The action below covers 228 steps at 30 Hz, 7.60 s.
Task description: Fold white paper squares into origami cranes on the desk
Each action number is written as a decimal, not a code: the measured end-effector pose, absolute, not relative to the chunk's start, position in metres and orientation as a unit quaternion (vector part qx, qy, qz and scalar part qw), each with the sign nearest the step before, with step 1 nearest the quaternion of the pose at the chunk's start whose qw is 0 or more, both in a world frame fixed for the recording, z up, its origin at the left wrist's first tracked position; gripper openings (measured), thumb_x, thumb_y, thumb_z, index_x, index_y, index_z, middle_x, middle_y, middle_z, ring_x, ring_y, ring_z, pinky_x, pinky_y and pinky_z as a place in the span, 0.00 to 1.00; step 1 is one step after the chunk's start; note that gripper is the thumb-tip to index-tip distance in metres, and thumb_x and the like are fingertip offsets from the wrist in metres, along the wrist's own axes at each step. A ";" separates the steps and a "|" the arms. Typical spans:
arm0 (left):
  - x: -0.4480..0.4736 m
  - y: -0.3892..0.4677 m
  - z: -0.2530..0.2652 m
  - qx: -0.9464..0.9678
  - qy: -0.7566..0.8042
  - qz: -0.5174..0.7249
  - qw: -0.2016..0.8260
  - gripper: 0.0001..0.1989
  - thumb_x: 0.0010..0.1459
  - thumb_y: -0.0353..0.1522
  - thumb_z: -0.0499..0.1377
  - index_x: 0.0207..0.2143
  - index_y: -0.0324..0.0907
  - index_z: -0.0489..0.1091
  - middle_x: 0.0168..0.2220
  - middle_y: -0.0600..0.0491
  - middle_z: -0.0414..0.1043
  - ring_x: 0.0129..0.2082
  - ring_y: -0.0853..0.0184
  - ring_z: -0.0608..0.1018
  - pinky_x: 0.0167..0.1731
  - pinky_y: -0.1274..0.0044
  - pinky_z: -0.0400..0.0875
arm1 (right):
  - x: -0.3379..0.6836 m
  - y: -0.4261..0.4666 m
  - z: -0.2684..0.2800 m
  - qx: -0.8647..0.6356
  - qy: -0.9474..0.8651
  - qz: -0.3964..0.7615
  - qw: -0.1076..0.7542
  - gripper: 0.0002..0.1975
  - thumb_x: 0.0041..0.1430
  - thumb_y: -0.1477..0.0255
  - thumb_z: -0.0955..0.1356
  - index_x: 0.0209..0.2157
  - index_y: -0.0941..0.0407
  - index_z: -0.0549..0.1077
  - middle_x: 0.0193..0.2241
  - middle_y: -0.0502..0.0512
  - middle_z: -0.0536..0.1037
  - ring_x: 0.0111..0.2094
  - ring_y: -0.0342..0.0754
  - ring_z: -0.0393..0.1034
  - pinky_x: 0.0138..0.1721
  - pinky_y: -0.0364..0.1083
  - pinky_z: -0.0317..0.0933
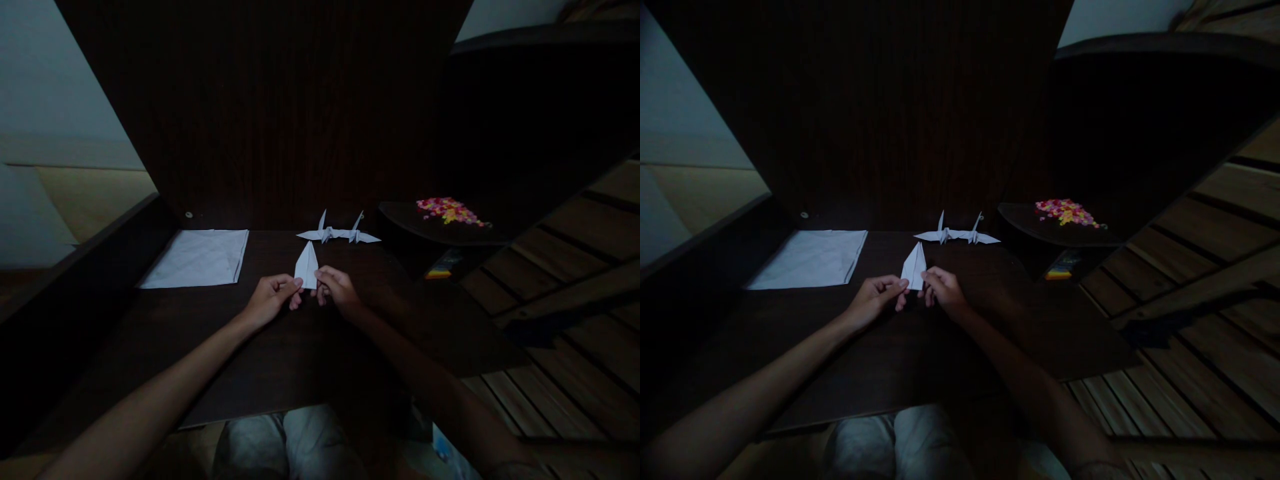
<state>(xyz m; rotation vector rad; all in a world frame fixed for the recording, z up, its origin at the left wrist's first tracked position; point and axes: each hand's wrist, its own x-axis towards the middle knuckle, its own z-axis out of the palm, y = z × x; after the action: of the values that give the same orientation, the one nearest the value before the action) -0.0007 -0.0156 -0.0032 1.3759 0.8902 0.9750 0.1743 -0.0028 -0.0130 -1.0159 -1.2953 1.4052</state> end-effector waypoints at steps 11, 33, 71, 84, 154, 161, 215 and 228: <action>0.000 -0.014 0.001 0.599 0.391 0.420 0.558 0.16 0.51 0.42 0.62 0.26 0.36 0.71 0.22 0.54 0.71 0.22 0.72 0.71 0.26 0.79 0.66 | 0.175 -0.011 -0.010 -0.377 -0.610 0.538 0.444 0.14 0.52 0.61 0.68 0.23 0.58 0.66 0.17 0.48 0.74 0.12 0.38 0.62 0.14 0.38 0.53; -0.002 -0.014 -0.005 0.531 0.294 0.414 0.678 0.12 0.51 0.36 0.64 0.31 0.33 0.73 0.26 0.50 0.73 0.25 0.70 0.72 0.27 0.78 0.65 | 0.179 -0.011 -0.013 -0.284 -0.597 0.624 0.417 0.16 0.54 0.60 0.69 0.25 0.58 0.66 0.19 0.49 0.74 0.14 0.39 0.65 0.16 0.39 0.56; -0.003 -0.017 0.005 0.613 0.329 0.389 0.603 0.15 0.52 0.40 0.63 0.31 0.35 0.73 0.25 0.52 0.73 0.24 0.70 0.73 0.28 0.78 0.69 | 0.174 -0.016 -0.007 -0.380 -0.618 0.531 0.438 0.16 0.49 0.61 0.70 0.20 0.57 0.65 0.15 0.47 0.71 0.13 0.38 0.61 0.16 0.39 0.53; -0.003 -0.022 0.011 0.653 0.317 0.310 0.613 0.13 0.53 0.38 0.62 0.31 0.35 0.73 0.22 0.53 0.71 0.22 0.72 0.71 0.27 0.79 0.67 | 0.174 -0.016 -0.003 -0.395 -0.580 0.543 0.461 0.17 0.49 0.57 0.69 0.29 0.58 0.72 0.20 0.49 0.72 0.17 0.40 0.63 0.14 0.39 0.56; -0.004 -0.009 -0.008 0.679 0.347 0.503 0.406 0.26 0.58 0.34 0.58 0.59 0.45 0.61 0.46 0.48 0.67 0.26 0.74 0.73 0.28 0.77 0.73 | 0.176 -0.009 -0.020 -0.376 -0.613 0.514 0.468 0.36 0.51 0.67 0.71 0.60 0.47 0.56 0.31 0.46 0.69 0.18 0.35 0.66 0.16 0.37 0.62; -0.005 -0.011 -0.005 0.683 0.354 0.501 0.397 0.25 0.58 0.34 0.57 0.59 0.45 0.62 0.50 0.47 0.65 0.27 0.74 0.73 0.28 0.77 0.74 | 0.176 -0.009 -0.020 -0.369 -0.618 0.505 0.476 0.34 0.53 0.67 0.70 0.61 0.47 0.58 0.30 0.45 0.69 0.18 0.35 0.65 0.17 0.37 0.62; -0.004 -0.017 -0.008 0.705 0.433 0.493 0.269 0.19 0.53 0.36 0.63 0.48 0.42 0.71 0.45 0.49 0.77 0.42 0.61 0.79 0.46 0.67 0.74 | 0.177 -0.011 -0.023 -0.368 -0.690 0.408 0.472 0.09 0.50 0.64 0.71 0.29 0.56 0.77 0.45 0.56 0.77 0.43 0.52 0.73 0.42 0.49 0.70; -0.006 -0.010 -0.009 0.689 0.423 0.492 0.324 0.15 0.50 0.37 0.64 0.39 0.39 0.73 0.34 0.51 0.76 0.32 0.66 0.76 0.36 0.73 0.72 | 0.174 -0.013 -0.016 -0.419 -0.617 0.385 0.544 0.18 0.43 0.67 0.75 0.35 0.55 0.69 0.27 0.52 0.77 0.29 0.46 0.73 0.29 0.44 0.68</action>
<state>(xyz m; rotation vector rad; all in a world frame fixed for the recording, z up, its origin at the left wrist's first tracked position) -0.0062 -0.0097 -0.0089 1.8079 1.1094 1.2901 0.1741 -0.0127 -0.0160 -0.9948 -1.4643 0.9132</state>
